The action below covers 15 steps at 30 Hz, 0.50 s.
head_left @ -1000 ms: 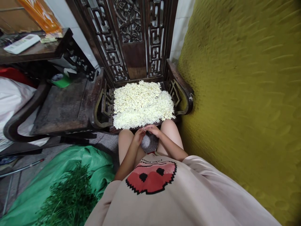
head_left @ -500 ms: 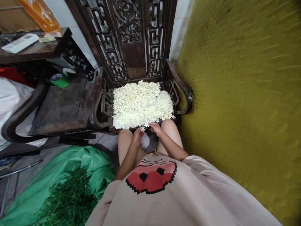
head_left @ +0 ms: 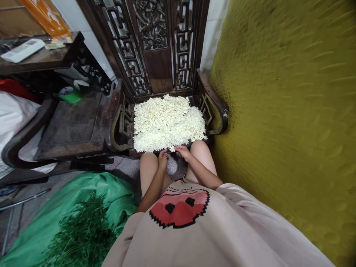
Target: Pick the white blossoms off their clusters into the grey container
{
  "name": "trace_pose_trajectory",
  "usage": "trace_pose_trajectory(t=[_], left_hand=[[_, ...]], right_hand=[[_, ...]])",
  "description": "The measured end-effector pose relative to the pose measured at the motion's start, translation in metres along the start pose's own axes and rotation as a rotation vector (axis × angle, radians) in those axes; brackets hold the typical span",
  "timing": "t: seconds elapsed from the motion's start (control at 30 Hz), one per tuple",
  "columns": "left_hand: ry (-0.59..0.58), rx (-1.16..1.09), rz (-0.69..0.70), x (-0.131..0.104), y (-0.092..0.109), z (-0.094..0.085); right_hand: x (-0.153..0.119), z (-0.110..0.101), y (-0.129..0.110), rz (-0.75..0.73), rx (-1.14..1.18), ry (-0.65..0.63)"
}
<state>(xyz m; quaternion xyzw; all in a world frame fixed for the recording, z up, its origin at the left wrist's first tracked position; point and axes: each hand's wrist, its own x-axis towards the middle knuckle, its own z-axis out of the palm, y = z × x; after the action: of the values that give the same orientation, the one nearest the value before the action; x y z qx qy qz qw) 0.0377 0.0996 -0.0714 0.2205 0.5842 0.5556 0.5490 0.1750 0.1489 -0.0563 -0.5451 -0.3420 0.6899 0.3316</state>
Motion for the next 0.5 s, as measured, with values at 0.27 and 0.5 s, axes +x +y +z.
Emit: trace_pose_trajectory(t=[0.27,0.5], left_hand=[[-0.031,0.205,0.077,0.0005,-0.0019,-0.0015],[-0.05,0.21,0.022,0.0003,-0.003,0.0003]], right_hand=[[-0.0056,0.0017,-0.0034,0.069,0.086,-0.127],[-0.0086,0.004,-0.0058,0.079,-0.017,-0.068]])
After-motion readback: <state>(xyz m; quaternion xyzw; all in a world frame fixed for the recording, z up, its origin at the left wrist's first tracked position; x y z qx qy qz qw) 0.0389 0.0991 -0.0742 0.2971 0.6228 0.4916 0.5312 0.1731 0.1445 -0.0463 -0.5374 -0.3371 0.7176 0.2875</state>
